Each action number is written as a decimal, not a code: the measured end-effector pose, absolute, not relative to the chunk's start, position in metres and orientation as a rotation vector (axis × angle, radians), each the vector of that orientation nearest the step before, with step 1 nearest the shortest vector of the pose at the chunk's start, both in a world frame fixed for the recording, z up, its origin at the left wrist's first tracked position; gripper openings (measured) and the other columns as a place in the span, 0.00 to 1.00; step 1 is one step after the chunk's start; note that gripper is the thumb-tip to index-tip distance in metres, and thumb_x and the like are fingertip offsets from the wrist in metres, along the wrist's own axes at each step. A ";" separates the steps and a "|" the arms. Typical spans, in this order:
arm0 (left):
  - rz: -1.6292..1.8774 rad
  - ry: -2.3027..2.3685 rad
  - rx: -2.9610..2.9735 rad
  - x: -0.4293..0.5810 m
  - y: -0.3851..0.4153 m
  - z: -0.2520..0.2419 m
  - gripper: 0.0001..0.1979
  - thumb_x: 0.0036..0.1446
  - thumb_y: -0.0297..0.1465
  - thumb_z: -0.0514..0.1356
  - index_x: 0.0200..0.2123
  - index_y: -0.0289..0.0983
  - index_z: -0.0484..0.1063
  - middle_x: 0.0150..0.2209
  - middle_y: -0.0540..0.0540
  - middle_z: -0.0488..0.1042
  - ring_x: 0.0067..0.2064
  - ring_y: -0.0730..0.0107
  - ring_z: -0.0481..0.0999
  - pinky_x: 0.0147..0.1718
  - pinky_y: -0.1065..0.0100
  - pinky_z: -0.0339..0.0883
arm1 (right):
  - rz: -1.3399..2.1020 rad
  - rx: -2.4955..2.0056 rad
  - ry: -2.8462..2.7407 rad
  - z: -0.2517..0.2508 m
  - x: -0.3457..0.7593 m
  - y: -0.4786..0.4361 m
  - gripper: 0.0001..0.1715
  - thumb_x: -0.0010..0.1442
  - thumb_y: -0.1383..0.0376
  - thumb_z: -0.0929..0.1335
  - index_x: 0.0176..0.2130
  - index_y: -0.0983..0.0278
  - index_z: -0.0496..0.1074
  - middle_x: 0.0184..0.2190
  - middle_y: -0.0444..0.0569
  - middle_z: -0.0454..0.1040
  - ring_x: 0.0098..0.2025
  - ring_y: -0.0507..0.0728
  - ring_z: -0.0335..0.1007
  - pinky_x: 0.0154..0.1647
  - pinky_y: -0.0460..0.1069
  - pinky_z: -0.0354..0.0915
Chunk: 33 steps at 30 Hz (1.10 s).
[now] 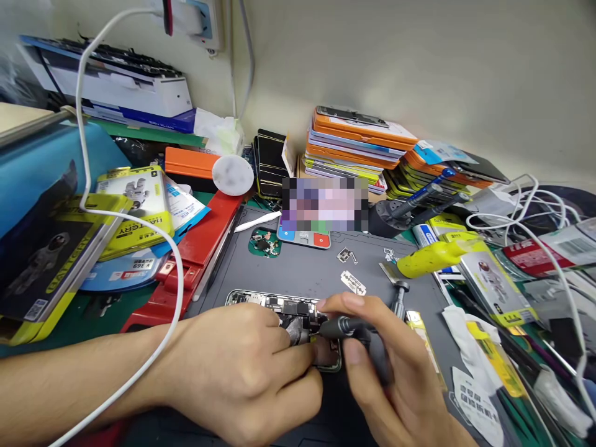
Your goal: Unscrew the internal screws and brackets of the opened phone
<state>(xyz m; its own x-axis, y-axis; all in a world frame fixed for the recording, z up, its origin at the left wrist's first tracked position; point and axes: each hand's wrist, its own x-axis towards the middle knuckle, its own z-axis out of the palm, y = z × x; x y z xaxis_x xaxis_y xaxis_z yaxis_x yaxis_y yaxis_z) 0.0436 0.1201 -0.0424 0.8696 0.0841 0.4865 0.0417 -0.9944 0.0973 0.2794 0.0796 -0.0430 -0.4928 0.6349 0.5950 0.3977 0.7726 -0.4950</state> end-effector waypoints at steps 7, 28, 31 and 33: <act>0.800 0.078 2.936 0.044 0.119 -0.042 0.19 0.71 0.22 0.50 0.35 0.32 0.80 0.28 0.45 0.73 0.24 0.63 0.69 0.21 0.58 0.61 | 0.276 -0.687 -2.208 -0.042 0.278 0.079 0.25 0.70 0.80 0.61 0.64 0.74 0.61 0.60 0.57 0.65 0.62 0.56 0.66 0.63 0.49 0.67; 0.907 0.000 3.035 0.046 0.115 -0.041 0.17 0.67 0.24 0.54 0.38 0.28 0.84 0.30 0.38 0.80 0.22 0.66 0.70 0.16 0.62 0.59 | 0.215 -0.788 -2.168 -0.041 0.283 0.072 0.37 0.73 0.78 0.61 0.77 0.70 0.54 0.63 0.54 0.65 0.61 0.53 0.69 0.61 0.49 0.69; 0.918 0.018 3.026 0.047 0.115 -0.040 0.17 0.67 0.23 0.54 0.36 0.30 0.84 0.29 0.40 0.80 0.22 0.66 0.69 0.16 0.62 0.58 | 0.225 -0.820 -2.162 -0.042 0.282 0.071 0.35 0.74 0.78 0.61 0.76 0.69 0.57 0.60 0.54 0.68 0.58 0.53 0.71 0.58 0.49 0.70; 0.909 0.022 3.016 0.047 0.114 -0.039 0.17 0.67 0.23 0.53 0.36 0.31 0.84 0.27 0.42 0.78 0.21 0.66 0.68 0.16 0.62 0.58 | 0.243 -0.824 -2.147 -0.041 0.281 0.071 0.36 0.73 0.79 0.60 0.75 0.69 0.57 0.62 0.55 0.66 0.60 0.54 0.70 0.61 0.51 0.71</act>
<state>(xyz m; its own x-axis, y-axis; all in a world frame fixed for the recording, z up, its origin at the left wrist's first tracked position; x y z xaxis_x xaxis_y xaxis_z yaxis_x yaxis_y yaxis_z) 0.0466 0.1143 -0.0392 0.8333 0.0110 0.5527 0.0157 -0.9999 -0.0038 0.2806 0.0705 -0.0408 -0.4631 0.6320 0.6214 0.4769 0.7686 -0.4264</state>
